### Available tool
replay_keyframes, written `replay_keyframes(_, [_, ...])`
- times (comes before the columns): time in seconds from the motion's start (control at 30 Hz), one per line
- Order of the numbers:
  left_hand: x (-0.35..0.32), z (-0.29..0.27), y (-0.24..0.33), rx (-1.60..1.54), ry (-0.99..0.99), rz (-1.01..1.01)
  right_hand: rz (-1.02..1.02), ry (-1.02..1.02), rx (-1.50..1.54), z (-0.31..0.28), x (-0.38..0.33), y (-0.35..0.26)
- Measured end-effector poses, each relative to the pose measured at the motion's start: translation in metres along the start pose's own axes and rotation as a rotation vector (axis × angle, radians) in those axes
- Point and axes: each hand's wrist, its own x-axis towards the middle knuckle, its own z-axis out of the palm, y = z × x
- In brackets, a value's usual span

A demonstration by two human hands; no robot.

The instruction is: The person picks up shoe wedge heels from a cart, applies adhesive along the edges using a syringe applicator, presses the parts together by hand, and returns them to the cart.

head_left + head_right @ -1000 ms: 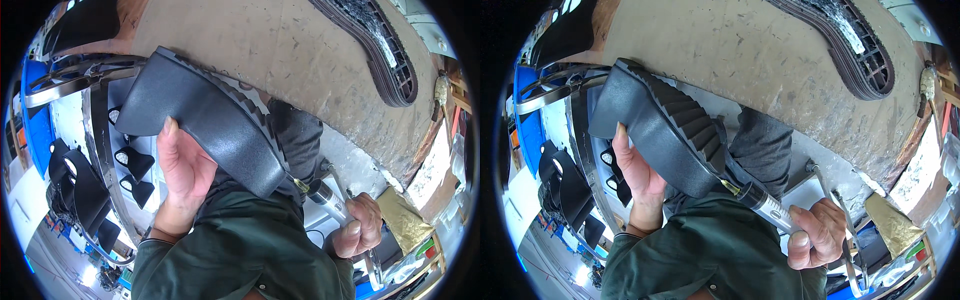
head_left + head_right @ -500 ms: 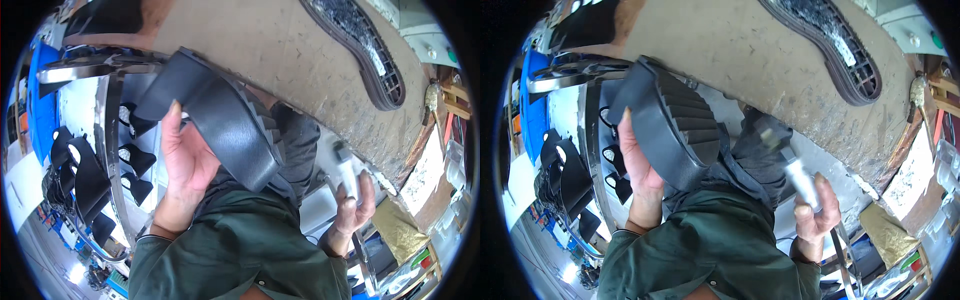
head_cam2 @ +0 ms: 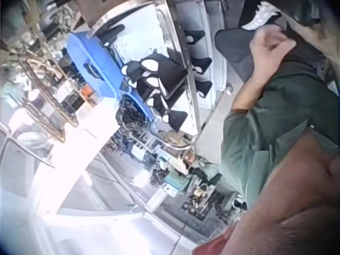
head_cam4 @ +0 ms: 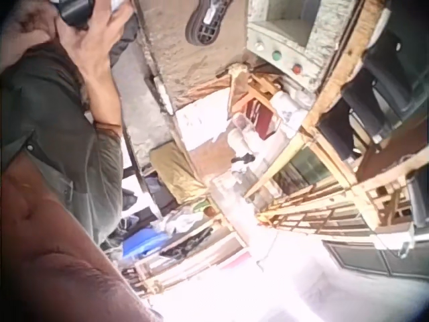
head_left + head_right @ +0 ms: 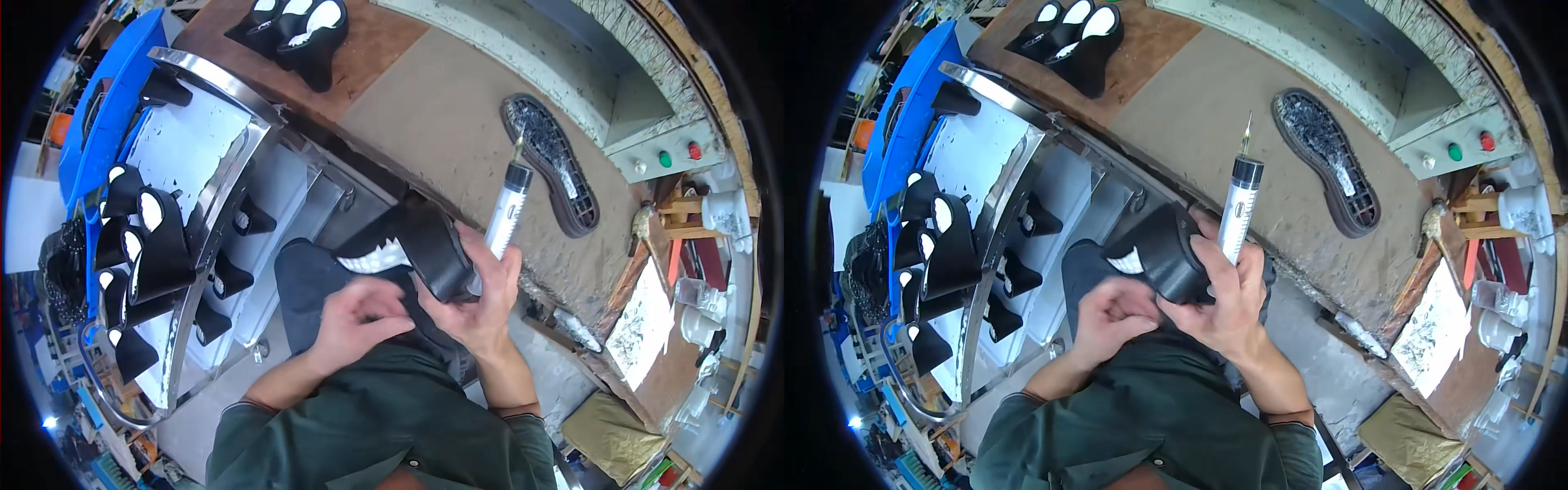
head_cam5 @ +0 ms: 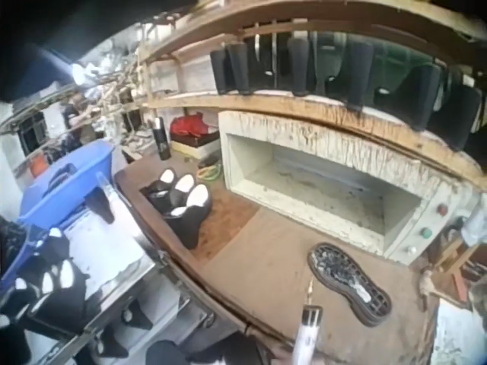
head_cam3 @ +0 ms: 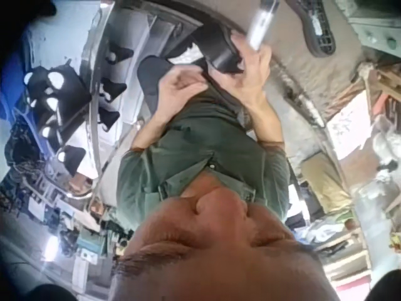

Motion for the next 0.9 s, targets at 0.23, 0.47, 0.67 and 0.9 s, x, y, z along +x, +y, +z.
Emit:
replay_keyframes(0.23, [0.048, -0.016, -0.002, 1.145, 0.557, 0.57, 0.329, -0.146, 0.082, 0.004, -0.007, 0.003])
replay_keyframes(0.47, [0.084, -0.049, -0.028, 0.96, 0.72, 0.456, 0.606, 0.0, -0.202, -0.052, 0.018, 0.092])
replay_keyframes(0.67, [0.101, -0.054, -0.018, 0.861, 0.716, 0.274, 0.713, -0.22, -0.49, -0.084, 0.051, 0.128])
replay_keyframes(0.9, [0.124, -0.064, -0.021, 0.891, 0.63, 0.338, 0.83, -0.257, -0.602, -0.129, 0.026, 0.079])
